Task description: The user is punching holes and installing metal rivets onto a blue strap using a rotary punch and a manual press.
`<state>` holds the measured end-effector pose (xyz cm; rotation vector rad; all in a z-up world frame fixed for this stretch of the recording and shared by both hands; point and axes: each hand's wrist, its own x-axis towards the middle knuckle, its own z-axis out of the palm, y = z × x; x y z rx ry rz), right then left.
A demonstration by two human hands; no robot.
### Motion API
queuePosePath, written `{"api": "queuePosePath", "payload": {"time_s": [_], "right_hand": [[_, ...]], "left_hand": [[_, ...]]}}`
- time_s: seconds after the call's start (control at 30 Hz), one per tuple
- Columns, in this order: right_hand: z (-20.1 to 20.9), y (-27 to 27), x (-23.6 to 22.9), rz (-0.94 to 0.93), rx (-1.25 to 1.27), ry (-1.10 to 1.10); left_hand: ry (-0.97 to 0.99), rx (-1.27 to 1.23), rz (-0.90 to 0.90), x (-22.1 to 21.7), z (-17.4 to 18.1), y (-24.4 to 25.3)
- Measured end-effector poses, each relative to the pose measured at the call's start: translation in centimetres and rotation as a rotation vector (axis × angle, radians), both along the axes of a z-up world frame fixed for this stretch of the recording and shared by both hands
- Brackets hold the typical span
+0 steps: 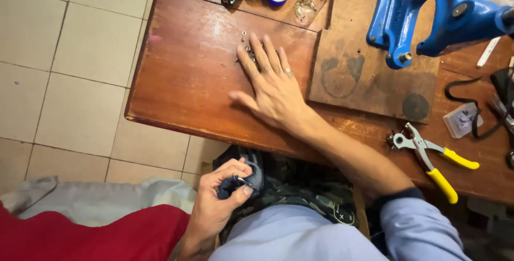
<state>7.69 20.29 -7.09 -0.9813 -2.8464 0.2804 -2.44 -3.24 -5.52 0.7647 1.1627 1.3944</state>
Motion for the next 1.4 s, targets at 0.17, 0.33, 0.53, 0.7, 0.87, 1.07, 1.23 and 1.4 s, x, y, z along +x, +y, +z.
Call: {"api": "queuePosePath", "payload": {"time_s": [0.17, 0.33, 0.53, 0.7, 0.87, 1.07, 1.23, 1.4], "right_hand": [[0.2, -0.3, 0.7, -0.045, -0.064, 0.020], [0.0, 0.0, -1.7, -0.127, 0.004, 0.045], [1.6, -0.6, 2.4, -0.043, 0.028, 0.278], [6.0, -1.1, 6.8, -0.187, 0.101, 0.477], [5.6, -2.3, 8.0, -0.165, 0.073, 0.420], [4.8, -2.8, 7.3, -0.117, 0.130, 0.348], [5.2, -1.9, 6.0, -0.136, 0.061, 0.348], [5.0, -1.3, 4.4, -0.167, 0.079, 0.315]], "left_hand": [[0.026, -0.008, 0.004, 0.2, -0.4, 0.0], [-0.011, 0.009, -0.008, 0.4, -0.2, 0.2], [-0.081, -0.030, 0.005, 0.5, -0.8, -0.2], [0.024, -0.092, 0.078, 0.3, -1.3, -0.7], [0.045, -0.227, 0.138, 0.6, -0.5, -0.5], [-0.023, -0.219, 0.205, 0.6, -0.4, -1.3], [0.001, -0.187, 0.221, 0.8, -0.4, -1.4], [0.000, -0.205, 0.218, 0.5, 0.2, -1.2]]}}
